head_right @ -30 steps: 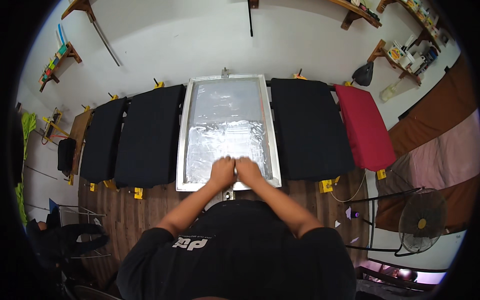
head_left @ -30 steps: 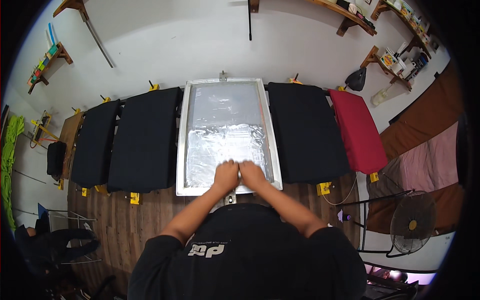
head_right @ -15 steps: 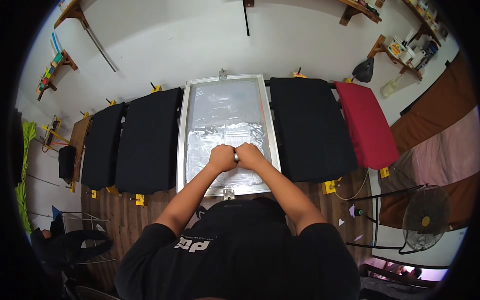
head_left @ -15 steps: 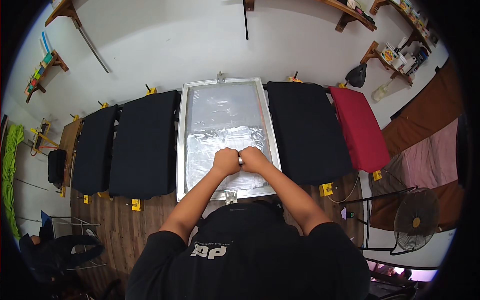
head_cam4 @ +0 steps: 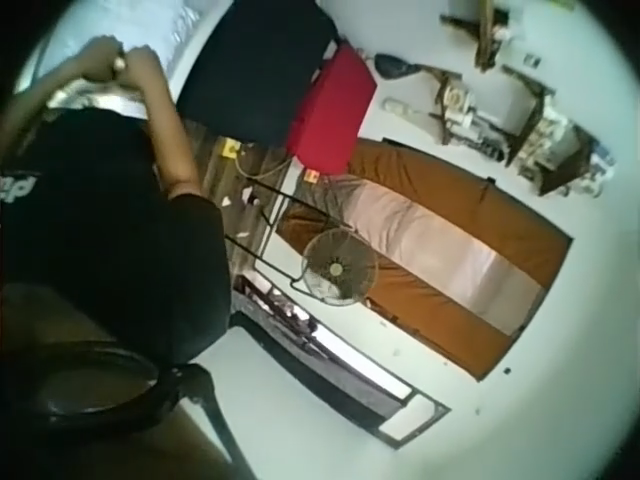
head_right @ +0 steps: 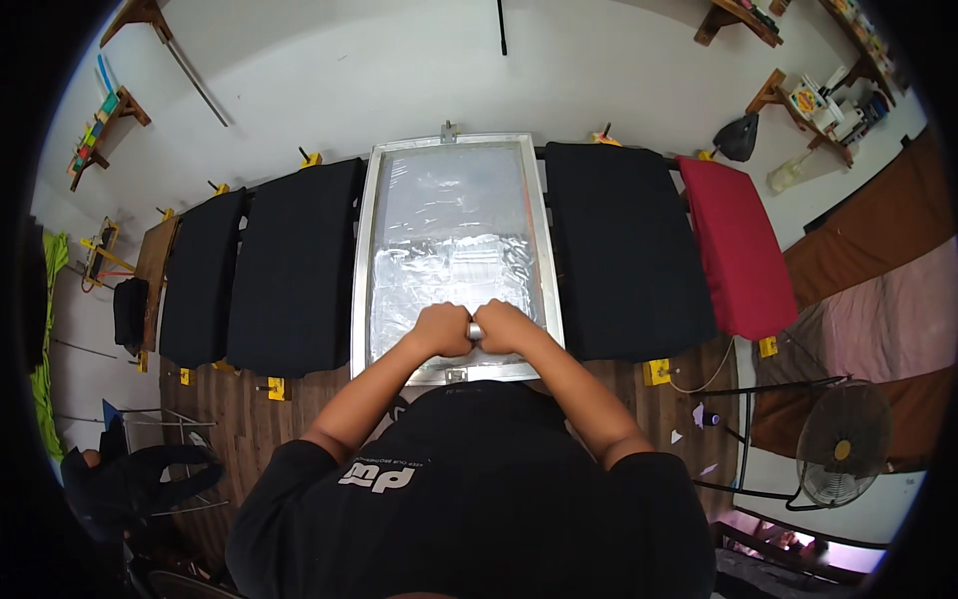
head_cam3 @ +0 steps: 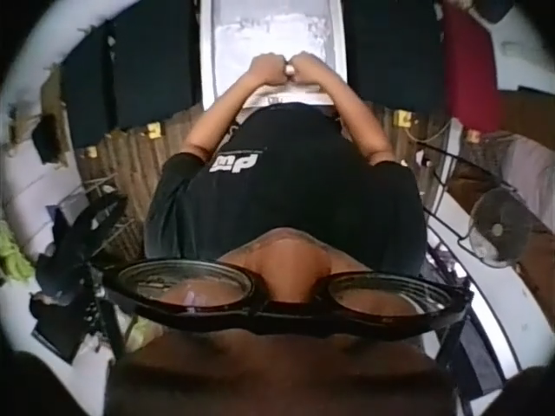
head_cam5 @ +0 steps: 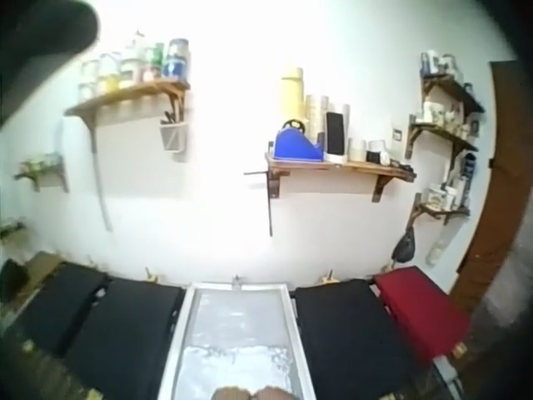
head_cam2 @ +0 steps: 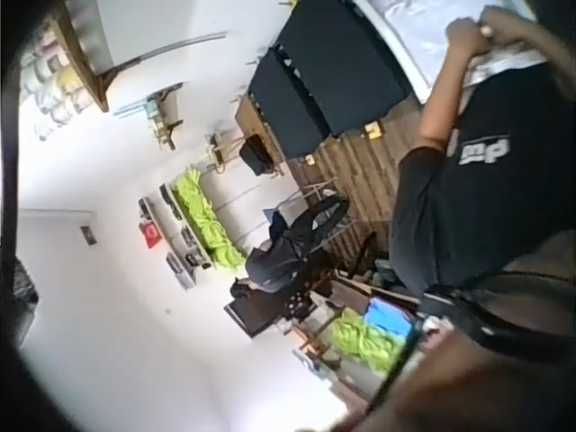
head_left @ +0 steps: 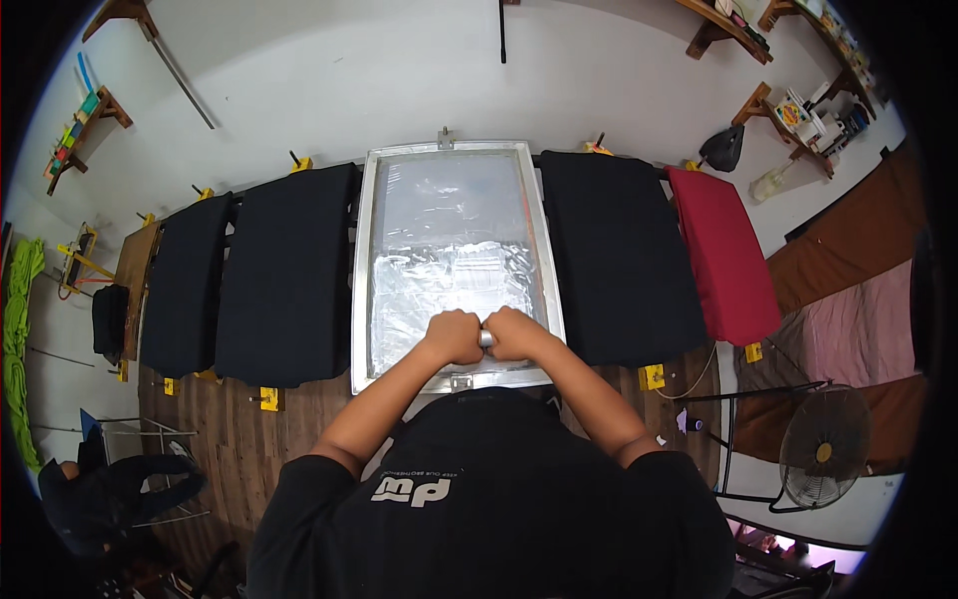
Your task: Applying ink to a t-shirt using a screen printing frame and squeegee.
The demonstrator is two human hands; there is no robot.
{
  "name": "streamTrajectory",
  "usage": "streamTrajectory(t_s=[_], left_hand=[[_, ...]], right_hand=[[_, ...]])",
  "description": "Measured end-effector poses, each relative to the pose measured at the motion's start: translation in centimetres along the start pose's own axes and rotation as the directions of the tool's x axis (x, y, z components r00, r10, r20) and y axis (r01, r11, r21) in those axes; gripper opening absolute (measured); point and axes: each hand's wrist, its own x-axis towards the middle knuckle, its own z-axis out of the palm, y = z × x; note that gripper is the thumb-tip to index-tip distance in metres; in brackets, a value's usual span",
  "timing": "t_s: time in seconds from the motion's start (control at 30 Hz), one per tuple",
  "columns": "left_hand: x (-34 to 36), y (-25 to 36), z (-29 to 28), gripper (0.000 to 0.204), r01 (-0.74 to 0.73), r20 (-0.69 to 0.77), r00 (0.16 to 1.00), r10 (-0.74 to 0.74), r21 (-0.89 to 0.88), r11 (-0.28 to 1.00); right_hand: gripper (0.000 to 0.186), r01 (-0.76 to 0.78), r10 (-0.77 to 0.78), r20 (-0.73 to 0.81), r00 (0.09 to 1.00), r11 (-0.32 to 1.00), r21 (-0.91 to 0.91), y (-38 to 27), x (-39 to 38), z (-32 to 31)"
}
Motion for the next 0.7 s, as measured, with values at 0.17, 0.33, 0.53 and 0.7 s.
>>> streamTrajectory(t_s=[0.17, 0.33, 0.53, 0.7], left_hand=[[1.4, -1.2, 2.9, 0.020, -0.055, -0.366, 0.929, 0.046, -0.016, 0.998], [-2.8, -0.1, 6.2, 0.020, -0.138, -0.406, 0.908, 0.100, -0.066, 0.988], [-2.4, 0.4, 2.0, 0.016, 0.008, -0.114, 0.993, -0.016, -0.070, 0.998], [3.0, -1.9, 0.7, 0.015, -0.053, -0.409, 0.910, 0.060, 0.028, 0.998]], right_hand=[[0.015, -0.049, 0.039, -0.302, 0.953, 0.998, -0.027, 0.1, 0.9, 1.4], [0.018, 0.005, -0.049, -0.362, 0.931, 0.993, -0.120, -0.7, -2.4, 6.8], [0.020, -0.009, 0.009, -0.073, 0.997, 1.000, -0.003, 0.0, -1.1, 2.3], [0.015, -0.051, 0.018, -0.325, 0.946, 0.994, -0.094, 1.9, 3.2, 0.2]])
